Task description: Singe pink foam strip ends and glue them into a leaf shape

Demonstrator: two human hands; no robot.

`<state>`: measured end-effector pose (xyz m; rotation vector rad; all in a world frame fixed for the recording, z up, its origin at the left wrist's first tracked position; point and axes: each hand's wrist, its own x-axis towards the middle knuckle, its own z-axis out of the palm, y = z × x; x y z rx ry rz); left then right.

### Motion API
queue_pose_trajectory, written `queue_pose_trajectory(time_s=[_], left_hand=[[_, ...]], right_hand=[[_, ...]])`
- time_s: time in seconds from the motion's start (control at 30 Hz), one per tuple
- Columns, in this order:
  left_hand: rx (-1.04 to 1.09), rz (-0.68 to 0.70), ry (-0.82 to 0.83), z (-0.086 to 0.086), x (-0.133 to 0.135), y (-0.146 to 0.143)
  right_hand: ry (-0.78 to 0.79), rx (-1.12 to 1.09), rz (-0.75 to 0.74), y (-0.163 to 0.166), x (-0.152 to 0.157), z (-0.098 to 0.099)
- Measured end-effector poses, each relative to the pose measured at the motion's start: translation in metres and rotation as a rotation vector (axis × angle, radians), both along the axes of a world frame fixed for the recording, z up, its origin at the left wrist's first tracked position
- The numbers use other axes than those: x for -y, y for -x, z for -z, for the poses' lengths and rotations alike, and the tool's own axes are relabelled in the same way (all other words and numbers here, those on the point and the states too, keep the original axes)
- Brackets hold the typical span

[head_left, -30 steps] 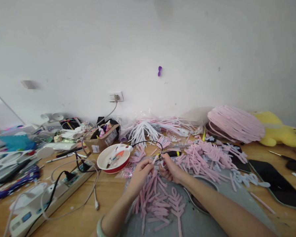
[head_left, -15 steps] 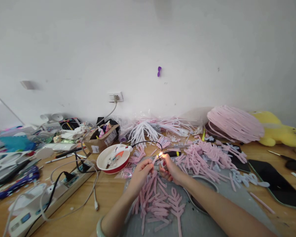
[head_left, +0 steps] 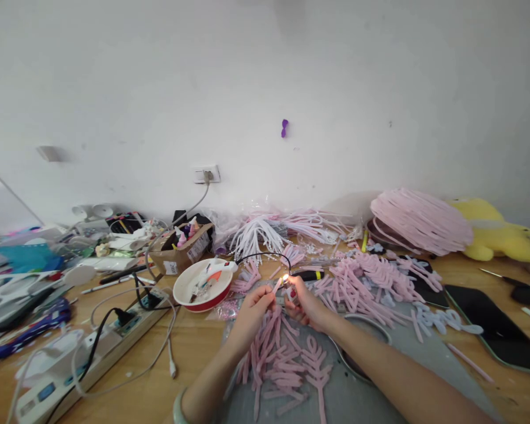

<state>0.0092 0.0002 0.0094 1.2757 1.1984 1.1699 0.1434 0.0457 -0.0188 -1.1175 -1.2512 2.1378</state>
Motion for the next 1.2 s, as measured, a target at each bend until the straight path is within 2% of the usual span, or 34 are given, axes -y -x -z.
queue_pose_trajectory(time_s=[0.47,1.2], left_hand=[[-0.065,-0.022,-0.054,0.0046,-0.0019,0.0025],[-0.04,-0.049,0.002,0.0056,-0.0028,0.0014]], right_hand=[[0.003,0.015,0.006,0.0,0.0008,-0.0019],[0.004,0.006,0.01,-0.0002,0.0006,0.0004]])
